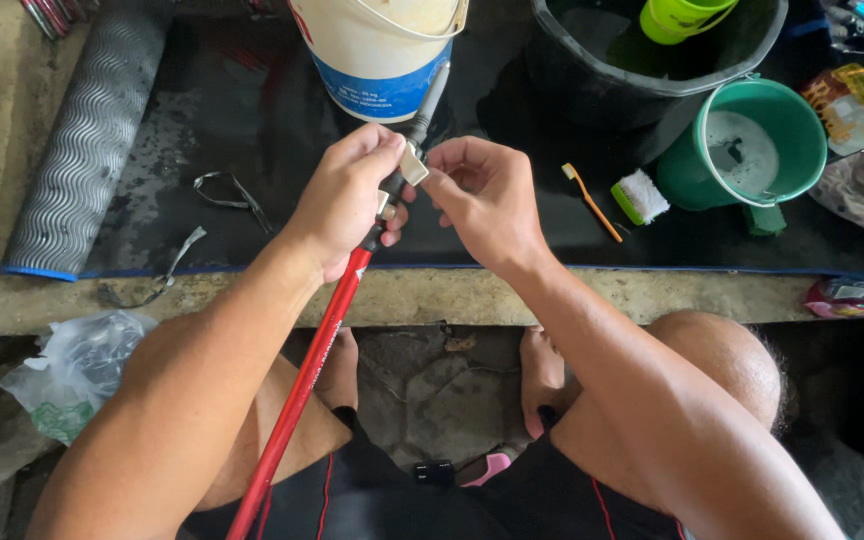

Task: The person prepares a fishing rod by hand, attaching a small white component to the rod section using tape.

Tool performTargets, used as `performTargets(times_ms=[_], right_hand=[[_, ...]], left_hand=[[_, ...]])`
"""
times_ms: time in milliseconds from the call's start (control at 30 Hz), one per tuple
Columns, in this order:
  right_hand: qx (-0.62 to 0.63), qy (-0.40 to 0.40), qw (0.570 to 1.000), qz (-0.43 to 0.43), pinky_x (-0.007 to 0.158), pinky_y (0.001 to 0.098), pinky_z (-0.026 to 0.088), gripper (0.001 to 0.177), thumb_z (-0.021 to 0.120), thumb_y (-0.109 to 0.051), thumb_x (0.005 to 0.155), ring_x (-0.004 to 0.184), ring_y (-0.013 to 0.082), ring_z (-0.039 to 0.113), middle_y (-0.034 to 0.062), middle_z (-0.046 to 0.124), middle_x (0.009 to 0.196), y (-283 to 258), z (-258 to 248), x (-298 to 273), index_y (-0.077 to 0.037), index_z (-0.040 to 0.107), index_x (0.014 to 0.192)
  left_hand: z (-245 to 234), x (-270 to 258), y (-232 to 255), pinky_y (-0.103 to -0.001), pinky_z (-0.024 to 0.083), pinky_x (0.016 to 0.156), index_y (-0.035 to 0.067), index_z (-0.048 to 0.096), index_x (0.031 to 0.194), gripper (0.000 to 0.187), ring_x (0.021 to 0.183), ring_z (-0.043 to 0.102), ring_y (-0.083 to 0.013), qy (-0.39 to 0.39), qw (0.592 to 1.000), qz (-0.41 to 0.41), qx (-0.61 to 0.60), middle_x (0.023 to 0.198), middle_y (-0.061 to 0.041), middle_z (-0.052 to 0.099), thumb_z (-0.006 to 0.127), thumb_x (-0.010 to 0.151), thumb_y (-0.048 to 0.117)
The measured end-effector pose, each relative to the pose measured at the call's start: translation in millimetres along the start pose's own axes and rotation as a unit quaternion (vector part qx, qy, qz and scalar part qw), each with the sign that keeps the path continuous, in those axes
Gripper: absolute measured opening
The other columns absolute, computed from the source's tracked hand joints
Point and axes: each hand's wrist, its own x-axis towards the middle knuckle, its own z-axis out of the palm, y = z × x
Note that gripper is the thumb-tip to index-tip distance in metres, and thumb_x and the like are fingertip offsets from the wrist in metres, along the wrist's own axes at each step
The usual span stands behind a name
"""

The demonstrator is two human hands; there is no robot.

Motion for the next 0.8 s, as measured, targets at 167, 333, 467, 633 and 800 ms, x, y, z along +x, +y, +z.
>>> performTargets(times_ms=[167, 333, 467, 633, 800], right_hand=[[0.011, -0.001, 1.000, -0.010, 0.056, 0.0295, 0.065, 0.006, 0.070, 0.005, 0.088, 0.068, 0.0178, 0.072, 0.0126, 0.067, 0.075, 13.0, -0.3, 3.9, 0.005, 0.075, 0.092], [0.047, 0.003, 0.999, 0.015, 0.054, 0.0320, 0.064, 0.009, 0.064, 0.003, 0.087, 0.068, 0.0211, 0.071, 0.0142, 0.064, 0.078, 30.6, 5.3, 6.7, 0.004, 0.071, 0.093], [0.069, -0.006, 0.997, 0.015, 0.055, 0.0322, 0.065, 0.009, 0.065, 0.001, 0.089, 0.070, 0.0201, 0.070, 0.0129, 0.064, 0.080, 21.7, 8.3, 6.6, 0.004, 0.070, 0.095], [0.053, -0.015, 0.998, -0.007, 0.059, 0.0321, 0.066, 0.008, 0.062, 0.003, 0.090, 0.072, 0.0219, 0.071, 0.0136, 0.062, 0.082, 14.8, 6.9, 7.4, 0.003, 0.069, 0.094], [-0.001, -0.012, 0.998, -0.060, 0.057, 0.0304, 0.062, 0.007, 0.064, 0.003, 0.092, 0.072, 0.0196, 0.070, 0.0110, 0.063, 0.081, 5.0, 5.9, 1.7, 0.001, 0.070, 0.096]], left_hand=[[-0.3, 1.1, -1.6, -0.028, 0.047, 0.039, 0.007, 0.064, 0.105, 0.024, 0.050, 0.057, -0.0166, 0.008, 1.000, -0.002, 0.015, 0.079, -0.013, 0.056, 0.055, 0.108, 0.029], [0.8, 6.3, -9.9, -0.030, 0.047, 0.040, 0.007, 0.062, 0.106, 0.027, 0.052, 0.056, -0.0180, 0.014, 0.999, -0.016, 0.027, 0.080, -0.012, 0.053, 0.052, 0.110, 0.032], [-3.0, 8.2, -12.7, -0.030, 0.044, 0.040, 0.009, 0.062, 0.105, 0.027, 0.051, 0.054, -0.0188, 0.000, 1.000, -0.015, 0.011, 0.079, -0.013, 0.051, 0.051, 0.109, 0.033], [-4.9, 2.2, -7.1, -0.025, 0.042, 0.041, 0.007, 0.060, 0.116, 0.024, 0.055, 0.050, -0.0136, -0.084, 0.996, 0.005, -0.008, 0.084, -0.008, 0.046, 0.060, 0.102, 0.027], [-11.3, 6.2, -10.2, -0.024, 0.041, 0.043, 0.007, 0.060, 0.115, 0.024, 0.057, 0.050, -0.0150, -0.122, 0.990, -0.016, -0.067, 0.084, -0.007, 0.044, 0.059, 0.105, 0.029]])
